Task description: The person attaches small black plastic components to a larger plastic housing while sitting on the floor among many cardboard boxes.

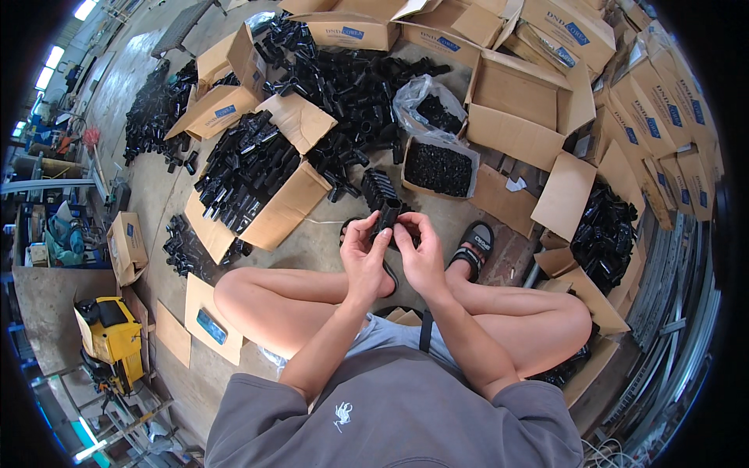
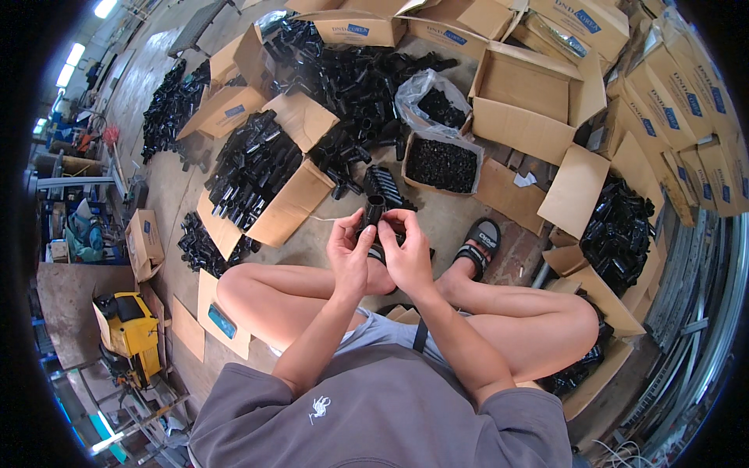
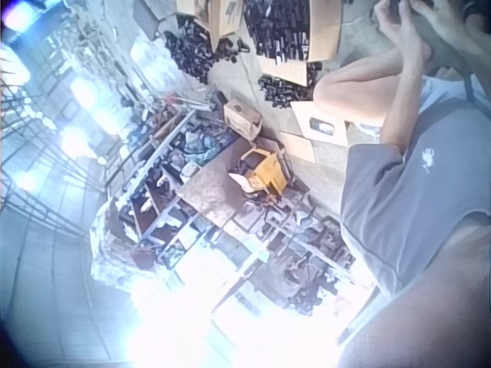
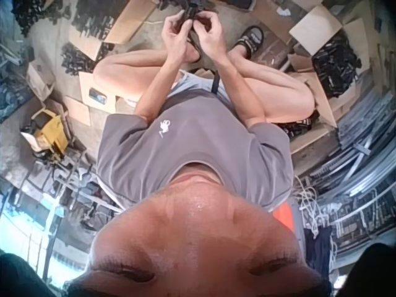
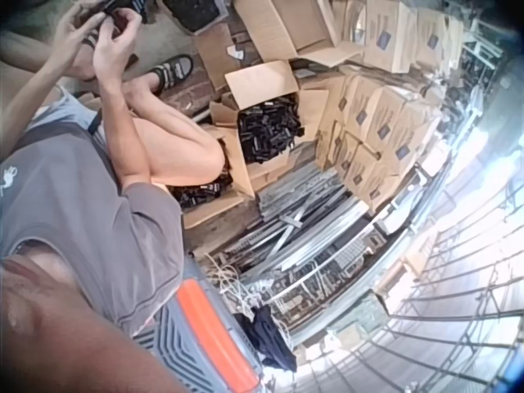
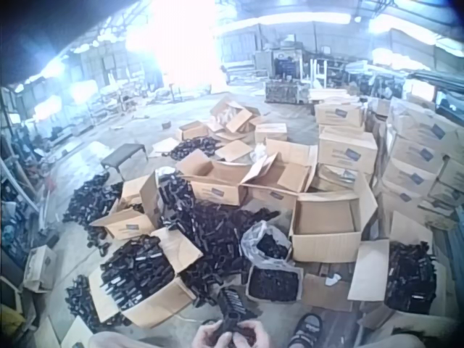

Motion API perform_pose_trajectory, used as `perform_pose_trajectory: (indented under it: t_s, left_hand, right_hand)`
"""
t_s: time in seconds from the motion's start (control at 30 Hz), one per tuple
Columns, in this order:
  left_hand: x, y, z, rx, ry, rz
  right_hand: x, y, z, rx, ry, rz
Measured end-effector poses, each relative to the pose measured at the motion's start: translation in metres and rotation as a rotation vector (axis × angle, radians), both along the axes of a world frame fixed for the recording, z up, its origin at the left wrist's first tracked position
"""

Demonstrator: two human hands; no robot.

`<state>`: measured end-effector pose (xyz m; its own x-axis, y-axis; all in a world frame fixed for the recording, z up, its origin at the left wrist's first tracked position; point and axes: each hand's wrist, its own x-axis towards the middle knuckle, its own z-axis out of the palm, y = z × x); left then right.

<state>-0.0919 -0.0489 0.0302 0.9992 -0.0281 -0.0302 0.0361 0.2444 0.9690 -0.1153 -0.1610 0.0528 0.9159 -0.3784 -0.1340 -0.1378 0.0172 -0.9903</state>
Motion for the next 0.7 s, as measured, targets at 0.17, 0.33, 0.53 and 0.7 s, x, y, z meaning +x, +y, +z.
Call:
perform_pose_trajectory:
  t_s: [0.17, 0.33, 0.53, 0.7]
  left_hand:
    - [-0.001, -0.001, 0.000, -0.027, 0.038, -0.019]
    - [-0.001, -0.002, 0.001, -0.010, 0.030, -0.030]
    - [-0.001, -0.001, -0.001, -0.043, 0.079, -0.013]
    - [-0.004, -0.003, 0.001, -0.003, 0.062, -0.035]
  right_hand:
    - [-0.002, -0.001, 0.001, 0.170, 0.018, 0.015]
    - [-0.003, 0.005, -0.001, 0.122, -0.002, -0.038]
    - [-0.004, 0.006, 0.001, 0.165, -0.007, -0.039]
    - [-0.006, 0.004, -0.002, 0.001, 0.088, -0.019]
